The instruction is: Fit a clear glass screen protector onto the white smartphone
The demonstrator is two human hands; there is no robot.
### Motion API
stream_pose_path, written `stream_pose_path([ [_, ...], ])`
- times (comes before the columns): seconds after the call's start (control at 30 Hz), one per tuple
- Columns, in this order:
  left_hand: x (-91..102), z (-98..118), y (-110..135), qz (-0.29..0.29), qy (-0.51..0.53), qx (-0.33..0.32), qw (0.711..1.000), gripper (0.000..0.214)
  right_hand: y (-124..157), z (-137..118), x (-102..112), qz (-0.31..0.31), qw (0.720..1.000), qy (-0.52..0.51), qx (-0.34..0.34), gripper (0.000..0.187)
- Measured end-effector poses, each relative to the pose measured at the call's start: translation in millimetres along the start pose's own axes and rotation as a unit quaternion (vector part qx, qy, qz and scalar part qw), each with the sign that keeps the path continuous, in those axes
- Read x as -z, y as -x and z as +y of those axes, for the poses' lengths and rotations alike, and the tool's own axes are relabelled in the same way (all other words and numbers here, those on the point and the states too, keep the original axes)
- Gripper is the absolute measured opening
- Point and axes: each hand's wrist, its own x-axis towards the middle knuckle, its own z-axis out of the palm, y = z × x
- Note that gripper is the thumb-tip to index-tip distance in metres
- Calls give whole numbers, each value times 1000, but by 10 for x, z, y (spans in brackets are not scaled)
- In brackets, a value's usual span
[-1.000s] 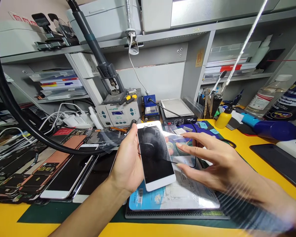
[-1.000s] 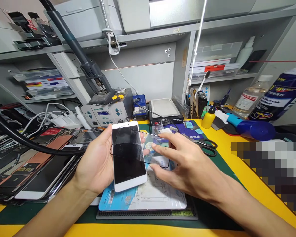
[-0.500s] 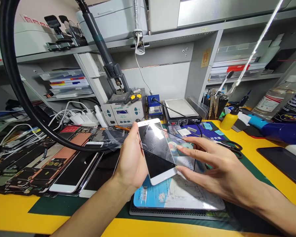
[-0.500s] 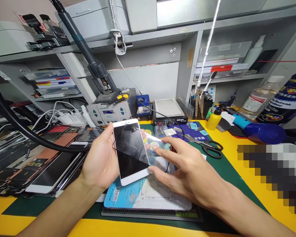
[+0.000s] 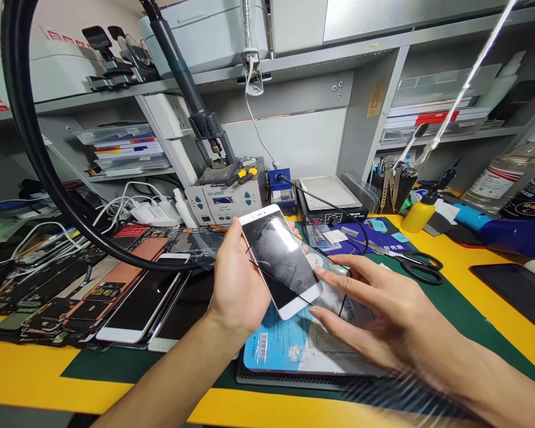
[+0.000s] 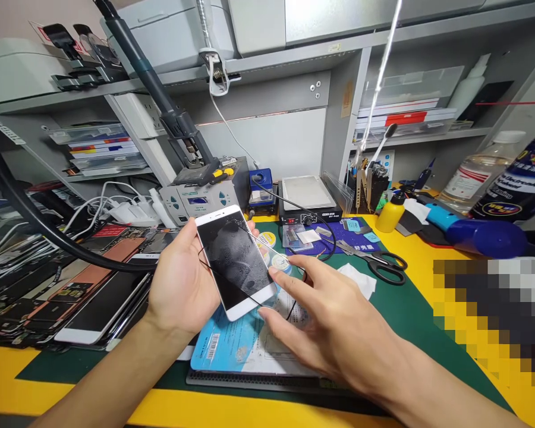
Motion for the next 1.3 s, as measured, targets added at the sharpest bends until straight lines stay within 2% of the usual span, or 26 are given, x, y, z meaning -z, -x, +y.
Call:
stream_pose_path([
  [0.1, 11, 23, -8, -14, -2, 0, 1000, 58, 21, -4, -18, 1, 1000, -2, -21, 41],
  [0.3, 48, 100, -56, -29, 19, -23, 999, 62, -35, -26, 99, -34, 999, -15, -7, 39],
  [0.6, 85, 208, -128, 32, 41, -65, 997, 57, -21, 10, 145, -33, 999, 3, 4, 33],
  [1.03, 177, 304, -221, 54, 85, -100, 990, 59, -127, 83, 284, -57, 998, 11, 15, 28],
  [1.17, 198, 337, -241, 57, 97, -114, 987, 55, -148, 105, 361, -23, 1000, 1, -5, 27],
  [1.3, 184, 314, -226, 30, 109, -112, 987, 54, -184, 61, 381, 43, 999, -19, -16, 26],
])
